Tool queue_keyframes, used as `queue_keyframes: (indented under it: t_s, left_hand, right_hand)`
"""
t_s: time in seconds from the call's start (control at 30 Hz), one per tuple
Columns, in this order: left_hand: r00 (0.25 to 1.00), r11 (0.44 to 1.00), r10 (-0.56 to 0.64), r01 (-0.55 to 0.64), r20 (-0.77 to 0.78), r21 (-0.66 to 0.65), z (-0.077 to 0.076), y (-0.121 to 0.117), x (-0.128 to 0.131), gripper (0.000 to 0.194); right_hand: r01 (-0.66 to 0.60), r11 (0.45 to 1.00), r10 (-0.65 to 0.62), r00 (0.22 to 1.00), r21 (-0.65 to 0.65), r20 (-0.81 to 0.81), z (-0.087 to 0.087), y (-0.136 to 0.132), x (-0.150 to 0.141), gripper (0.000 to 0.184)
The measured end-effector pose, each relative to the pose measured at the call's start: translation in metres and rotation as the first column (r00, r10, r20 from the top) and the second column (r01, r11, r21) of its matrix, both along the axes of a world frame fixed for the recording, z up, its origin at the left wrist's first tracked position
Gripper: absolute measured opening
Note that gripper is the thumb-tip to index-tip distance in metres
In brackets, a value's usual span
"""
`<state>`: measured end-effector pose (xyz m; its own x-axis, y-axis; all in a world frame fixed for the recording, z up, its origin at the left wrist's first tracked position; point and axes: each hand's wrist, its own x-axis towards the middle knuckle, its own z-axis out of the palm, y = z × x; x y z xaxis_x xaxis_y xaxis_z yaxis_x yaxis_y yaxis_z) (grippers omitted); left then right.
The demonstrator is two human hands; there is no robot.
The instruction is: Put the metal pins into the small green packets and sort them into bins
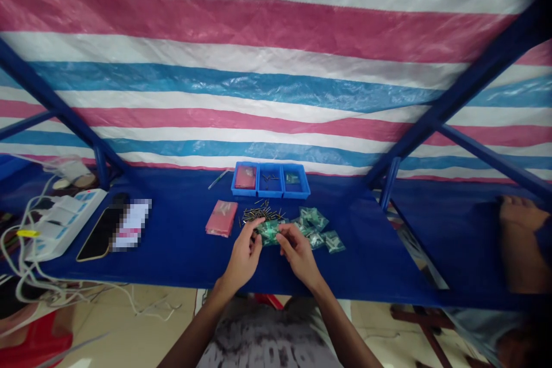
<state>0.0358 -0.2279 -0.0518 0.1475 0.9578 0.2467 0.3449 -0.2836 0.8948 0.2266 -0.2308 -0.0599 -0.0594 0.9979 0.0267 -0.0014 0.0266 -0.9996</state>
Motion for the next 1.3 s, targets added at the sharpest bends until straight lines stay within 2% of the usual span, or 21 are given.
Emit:
queue_keyframes:
  t_s: [0.13, 0.3, 0.67, 0.77, 0.9, 1.03, 1.3]
  left_hand:
    - [0.999, 0.999, -0.028, 0.029, -0.016, 0.033, 0.001, 0.000, 0.000, 0.037]
    - [1.000, 0.999, -0.026, 0.026, -0.013, 0.031, 0.000, 0.000, 0.000, 0.038]
    - [0.989, 0.987, -0.091, 0.105, -0.119, 0.121, -0.001, -0.001, 0.000, 0.051]
    - [0.987, 0.983, -0.108, 0.123, -0.119, 0.134, -0.002, -0.001, -0.001, 0.044]
    - [0.989, 0.981, -0.091, 0.109, -0.116, 0.159, -0.002, -0.001, -0.002, 0.020]
    - [0.994, 0.993, -0.050, 0.060, -0.102, 0.101, 0.002, 0.000, -0.001, 0.025]
    - [0.995, 0.994, -0.044, 0.053, -0.087, 0.098, 0.004, 0.000, -0.002, 0.030]
  right_hand:
    - [-0.030, 0.999, 0.029, 0.999, -0.029, -0.022, -0.002, -0.002, -0.001, 0.037]
    - [-0.032, 0.999, 0.031, 0.999, -0.025, -0.041, -0.005, -0.003, 0.000, 0.035]
    - [0.055, 0.998, -0.055, 0.998, -0.020, -0.015, -0.005, -0.005, 0.000, 0.030]
    - [0.059, 0.997, -0.060, 0.998, -0.051, -0.028, -0.001, -0.005, -0.001, 0.037]
    - [0.062, 0.995, -0.066, 0.996, -0.079, -0.058, 0.001, -0.007, -0.001, 0.043]
    - [0.067, 0.997, -0.070, 0.994, -0.039, -0.081, 0.000, -0.008, -0.001, 0.044]
    - [-0.002, 0.995, 0.003, 1.000, 0.097, -0.011, 0.003, -0.009, 0.000, 0.025]
